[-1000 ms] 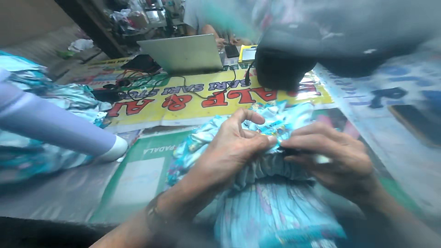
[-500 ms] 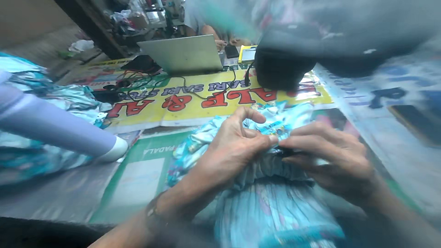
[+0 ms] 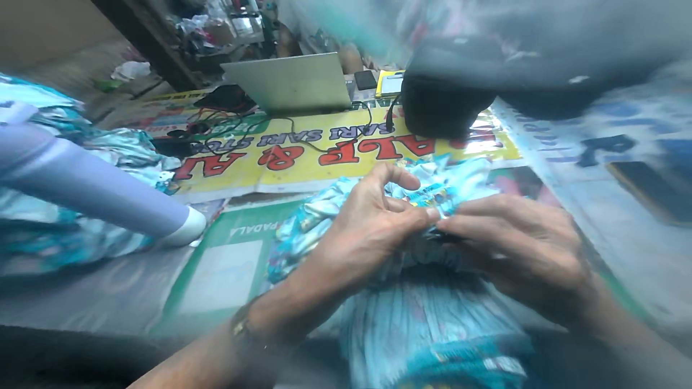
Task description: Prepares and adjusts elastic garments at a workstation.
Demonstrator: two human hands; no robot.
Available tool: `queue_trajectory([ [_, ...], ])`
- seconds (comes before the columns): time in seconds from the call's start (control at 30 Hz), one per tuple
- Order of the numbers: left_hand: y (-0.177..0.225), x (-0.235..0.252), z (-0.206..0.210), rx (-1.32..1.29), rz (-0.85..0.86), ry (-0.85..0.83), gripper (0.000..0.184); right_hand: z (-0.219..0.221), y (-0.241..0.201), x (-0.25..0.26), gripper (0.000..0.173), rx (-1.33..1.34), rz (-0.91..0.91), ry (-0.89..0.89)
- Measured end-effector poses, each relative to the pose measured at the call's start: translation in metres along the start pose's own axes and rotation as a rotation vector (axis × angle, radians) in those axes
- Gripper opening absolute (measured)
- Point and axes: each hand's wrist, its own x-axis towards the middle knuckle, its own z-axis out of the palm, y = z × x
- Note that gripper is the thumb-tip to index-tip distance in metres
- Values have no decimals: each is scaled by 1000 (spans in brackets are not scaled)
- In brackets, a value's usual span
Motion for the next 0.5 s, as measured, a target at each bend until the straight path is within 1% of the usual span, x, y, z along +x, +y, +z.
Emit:
queue_trajectory([
  [0.27, 1, 0, 1, 26, -4, 6, 34, -2, -2, 5, 14, -19, 8, -38],
  [0.5, 0, 1, 1, 25, -1, 12, 31, 2, 2, 1, 12, -8, -13, 6],
])
